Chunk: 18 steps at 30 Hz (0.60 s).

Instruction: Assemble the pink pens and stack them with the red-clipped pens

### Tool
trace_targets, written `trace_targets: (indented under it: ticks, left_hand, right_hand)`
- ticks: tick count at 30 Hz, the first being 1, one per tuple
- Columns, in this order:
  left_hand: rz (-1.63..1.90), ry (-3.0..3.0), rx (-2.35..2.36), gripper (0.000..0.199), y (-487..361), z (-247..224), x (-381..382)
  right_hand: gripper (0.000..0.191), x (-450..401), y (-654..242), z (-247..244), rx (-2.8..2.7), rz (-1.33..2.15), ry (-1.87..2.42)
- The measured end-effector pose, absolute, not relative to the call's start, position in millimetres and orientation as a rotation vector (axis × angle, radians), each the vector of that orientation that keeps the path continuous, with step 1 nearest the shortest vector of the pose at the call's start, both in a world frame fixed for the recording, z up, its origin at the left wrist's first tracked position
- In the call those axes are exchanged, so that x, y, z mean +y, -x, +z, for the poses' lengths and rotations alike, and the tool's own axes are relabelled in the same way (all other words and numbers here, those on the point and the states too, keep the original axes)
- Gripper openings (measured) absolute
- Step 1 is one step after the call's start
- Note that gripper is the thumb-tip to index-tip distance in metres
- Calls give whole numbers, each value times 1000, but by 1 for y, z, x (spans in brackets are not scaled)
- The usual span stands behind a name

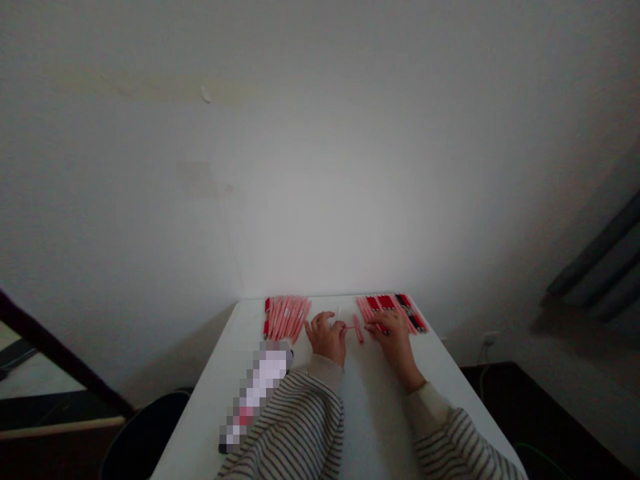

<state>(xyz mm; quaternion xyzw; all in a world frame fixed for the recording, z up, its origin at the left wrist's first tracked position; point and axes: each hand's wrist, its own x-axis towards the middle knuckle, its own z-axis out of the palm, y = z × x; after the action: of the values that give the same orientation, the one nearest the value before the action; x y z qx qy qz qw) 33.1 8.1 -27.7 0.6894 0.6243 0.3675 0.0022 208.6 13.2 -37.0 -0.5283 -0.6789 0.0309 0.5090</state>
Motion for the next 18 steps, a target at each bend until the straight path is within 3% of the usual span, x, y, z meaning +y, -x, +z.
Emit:
trace_targets:
  ticks: [10,18]
  left_hand:
    - [1253,-2159,1885,12,-36,-35,10]
    - [1288,-2176,1850,8,-39,-36,8]
  right_hand:
    - [35,13,-208,-40,-1596,-182,1359]
    - [39,12,-205,-41,-1596,-180,1446]
